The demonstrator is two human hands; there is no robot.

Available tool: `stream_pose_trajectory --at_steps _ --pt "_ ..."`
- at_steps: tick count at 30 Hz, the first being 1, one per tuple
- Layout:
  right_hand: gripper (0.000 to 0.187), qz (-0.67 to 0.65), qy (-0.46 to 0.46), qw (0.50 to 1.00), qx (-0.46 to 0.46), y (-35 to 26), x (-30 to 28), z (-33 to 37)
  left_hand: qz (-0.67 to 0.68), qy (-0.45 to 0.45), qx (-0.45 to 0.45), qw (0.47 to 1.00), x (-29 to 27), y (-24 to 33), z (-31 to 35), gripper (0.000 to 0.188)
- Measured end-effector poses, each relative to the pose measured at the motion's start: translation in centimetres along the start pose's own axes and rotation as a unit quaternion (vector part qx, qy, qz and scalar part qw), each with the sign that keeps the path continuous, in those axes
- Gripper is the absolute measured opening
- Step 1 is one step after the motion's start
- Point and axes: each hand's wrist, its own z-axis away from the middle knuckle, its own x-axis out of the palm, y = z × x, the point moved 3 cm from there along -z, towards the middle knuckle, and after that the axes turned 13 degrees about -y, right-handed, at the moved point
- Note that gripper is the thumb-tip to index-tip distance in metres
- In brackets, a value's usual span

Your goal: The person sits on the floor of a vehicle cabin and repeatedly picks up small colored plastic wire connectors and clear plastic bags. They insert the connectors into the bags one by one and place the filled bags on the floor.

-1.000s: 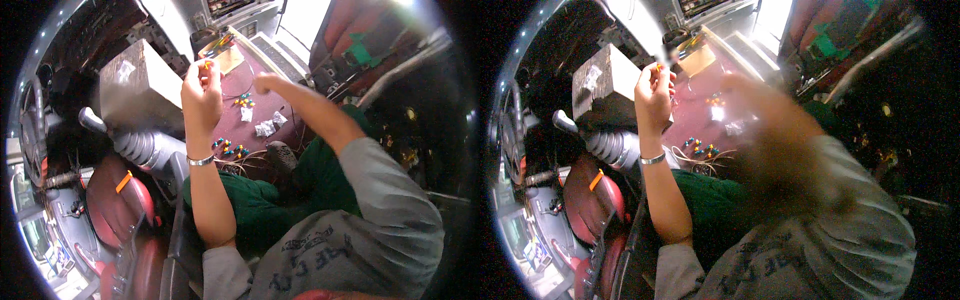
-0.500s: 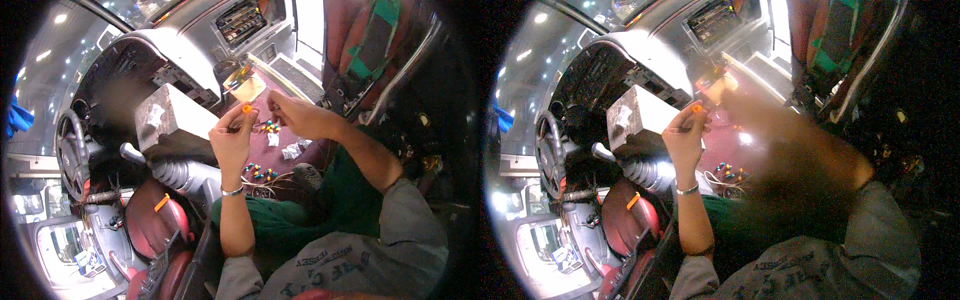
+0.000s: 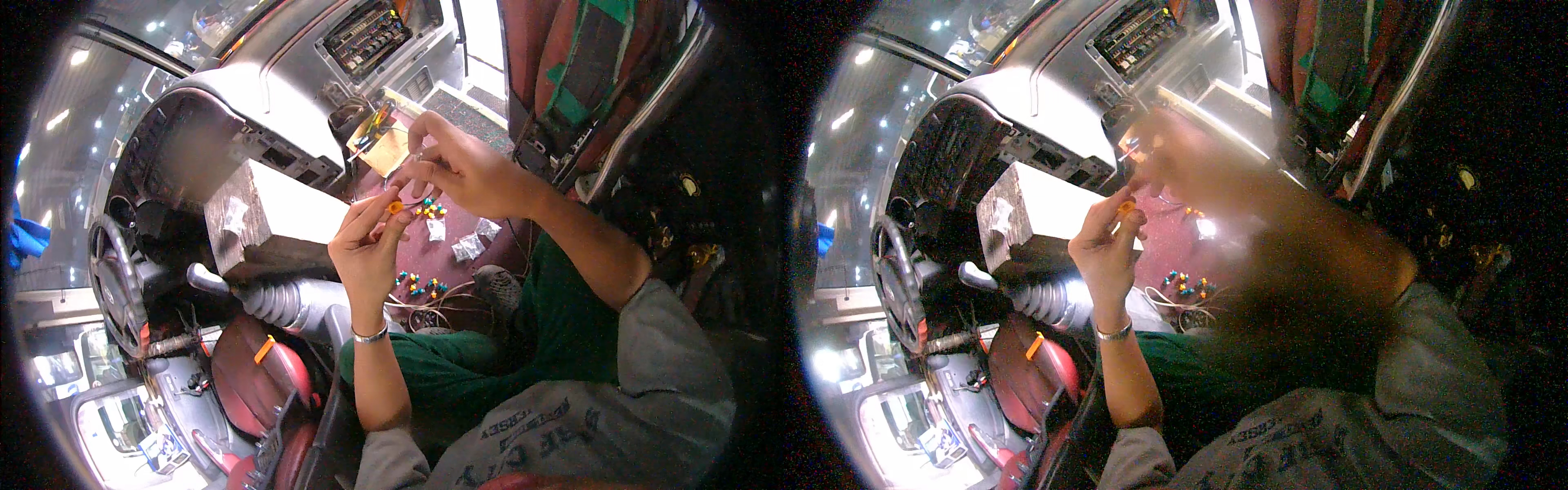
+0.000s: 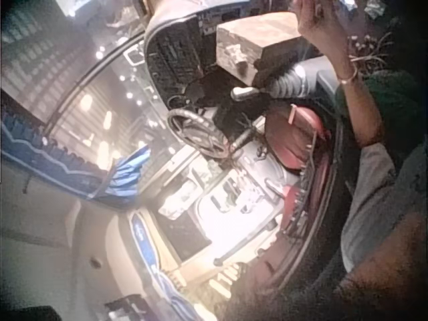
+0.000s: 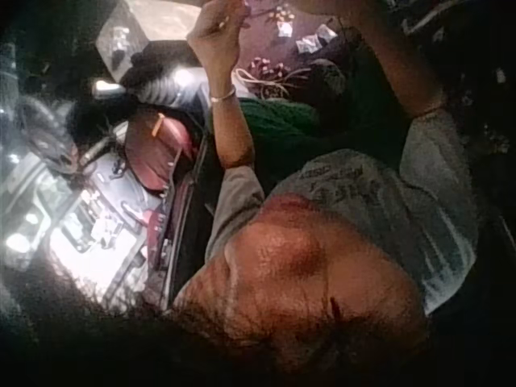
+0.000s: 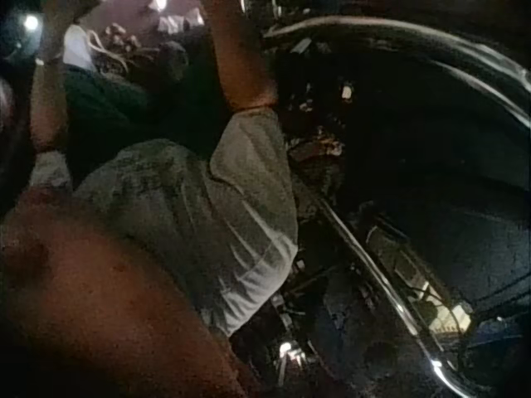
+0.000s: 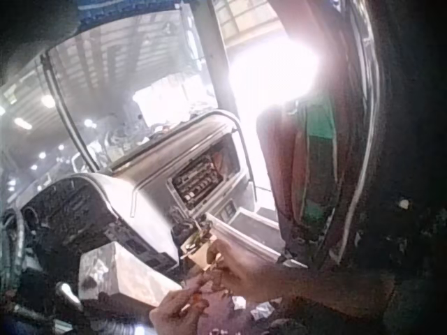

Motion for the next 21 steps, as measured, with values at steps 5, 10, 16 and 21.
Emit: stream_pose_trajectory --at_steps 5,10,16,21 --pt "0.025 -0.197 0.014 0.979 0.046 -0.4 1.1 -0.1 -0.080 -0.015 0.028 0.996 -1.1 -0.3 0.6 0.034" --pt "0.013 -0.072 0.019 0.996 0.054 1.3 0.4 0.0 -0.121 0.007 0.048 0.991 -1.2 0.8 0.2 0.036" --pt "0.011 -0.158 0.022 0.983 0.093 2.1 1.6 -0.3 -0.296 0.001 0.069 0.953 -2.2 0.5 0.2 0.028" --pt "0.015 -0.199 0.020 0.974 0.103 0.6 2.1 -0.6 -0.278 0.008 0.044 0.960 -2.0 1.6 0.0 0.023"
